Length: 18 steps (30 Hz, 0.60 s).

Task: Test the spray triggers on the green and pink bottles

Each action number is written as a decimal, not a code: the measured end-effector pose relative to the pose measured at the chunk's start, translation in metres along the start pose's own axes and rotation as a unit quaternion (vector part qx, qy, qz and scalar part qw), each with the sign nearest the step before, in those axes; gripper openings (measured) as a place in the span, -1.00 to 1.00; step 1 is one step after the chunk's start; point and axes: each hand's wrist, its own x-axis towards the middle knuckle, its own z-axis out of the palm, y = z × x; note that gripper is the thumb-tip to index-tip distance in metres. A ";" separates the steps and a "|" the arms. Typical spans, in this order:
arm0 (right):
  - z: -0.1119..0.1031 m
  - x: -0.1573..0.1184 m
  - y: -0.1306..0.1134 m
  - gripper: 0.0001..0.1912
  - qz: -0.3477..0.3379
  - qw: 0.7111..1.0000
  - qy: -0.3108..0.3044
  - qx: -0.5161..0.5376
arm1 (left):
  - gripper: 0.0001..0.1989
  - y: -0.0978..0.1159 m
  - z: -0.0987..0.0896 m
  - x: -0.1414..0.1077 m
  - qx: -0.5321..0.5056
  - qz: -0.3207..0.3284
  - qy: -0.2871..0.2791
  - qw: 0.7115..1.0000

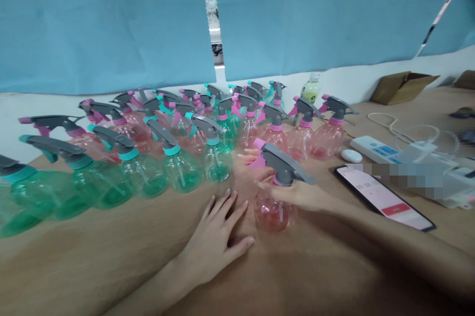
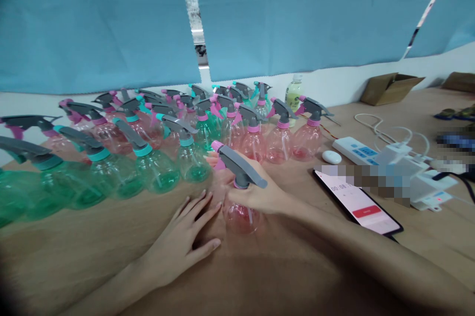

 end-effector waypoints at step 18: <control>0.000 -0.001 -0.002 -0.80 0.010 0.999 0.022 0.023 | -0.39 0.000 -0.001 0.001 0.000 0.001 0.004 1.000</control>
